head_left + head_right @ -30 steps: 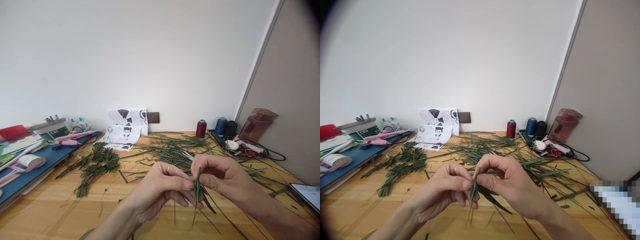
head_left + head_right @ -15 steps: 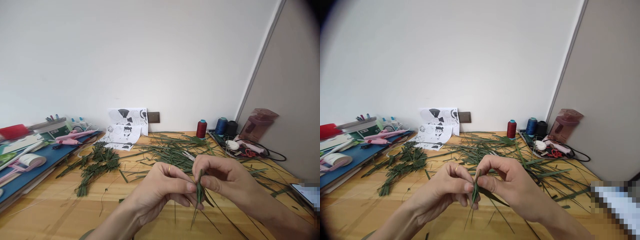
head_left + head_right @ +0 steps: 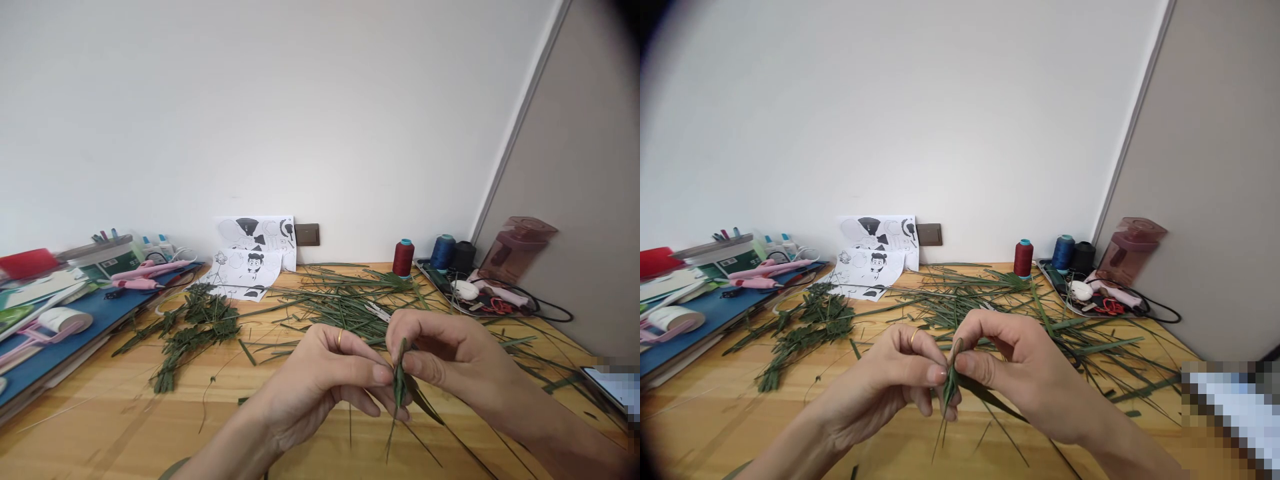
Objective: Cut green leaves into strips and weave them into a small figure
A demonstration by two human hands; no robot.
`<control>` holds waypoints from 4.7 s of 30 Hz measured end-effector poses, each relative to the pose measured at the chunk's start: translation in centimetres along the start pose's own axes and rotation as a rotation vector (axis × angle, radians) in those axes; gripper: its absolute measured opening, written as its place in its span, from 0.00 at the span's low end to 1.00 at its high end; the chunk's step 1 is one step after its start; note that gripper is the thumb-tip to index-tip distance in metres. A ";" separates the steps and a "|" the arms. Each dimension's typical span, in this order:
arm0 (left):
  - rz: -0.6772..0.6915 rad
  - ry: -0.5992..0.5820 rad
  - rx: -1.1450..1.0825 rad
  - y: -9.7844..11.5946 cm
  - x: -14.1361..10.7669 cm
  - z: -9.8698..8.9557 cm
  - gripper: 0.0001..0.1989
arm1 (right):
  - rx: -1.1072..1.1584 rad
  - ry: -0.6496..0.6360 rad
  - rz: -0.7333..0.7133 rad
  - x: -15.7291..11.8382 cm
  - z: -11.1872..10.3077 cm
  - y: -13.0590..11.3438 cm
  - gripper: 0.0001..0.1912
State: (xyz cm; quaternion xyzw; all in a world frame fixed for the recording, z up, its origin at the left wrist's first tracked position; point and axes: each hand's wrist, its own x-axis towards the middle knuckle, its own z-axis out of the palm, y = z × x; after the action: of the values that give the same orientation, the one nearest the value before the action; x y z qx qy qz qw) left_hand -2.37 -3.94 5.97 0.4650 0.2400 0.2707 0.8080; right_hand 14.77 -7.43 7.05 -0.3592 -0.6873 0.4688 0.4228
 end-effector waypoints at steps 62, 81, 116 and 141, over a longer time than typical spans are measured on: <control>1.330 0.474 1.396 -1.1 -1.3 1.0 0.09 | -0.418 0.316 -0.421 -0.1 1.1 1.8 0.06; 0.323 0.296 0.423 0.5 0.6 -0.9 0.04 | -0.568 0.177 0.023 0.4 0.5 0.5 0.07; 0.418 0.579 0.303 2.3 3.0 -7.1 0.12 | -0.968 0.353 -0.193 1.7 0.9 4.7 0.06; 0.336 0.568 0.209 1.9 4.3 -11.5 0.12 | -0.817 -0.090 0.141 4.6 1.1 9.7 0.14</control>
State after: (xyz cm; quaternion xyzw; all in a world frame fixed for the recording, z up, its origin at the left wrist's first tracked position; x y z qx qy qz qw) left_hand -6.96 6.85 1.90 0.4842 0.4017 0.4925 0.6013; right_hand 12.99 -0.79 -1.29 -0.5225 -0.8084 0.2007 0.1821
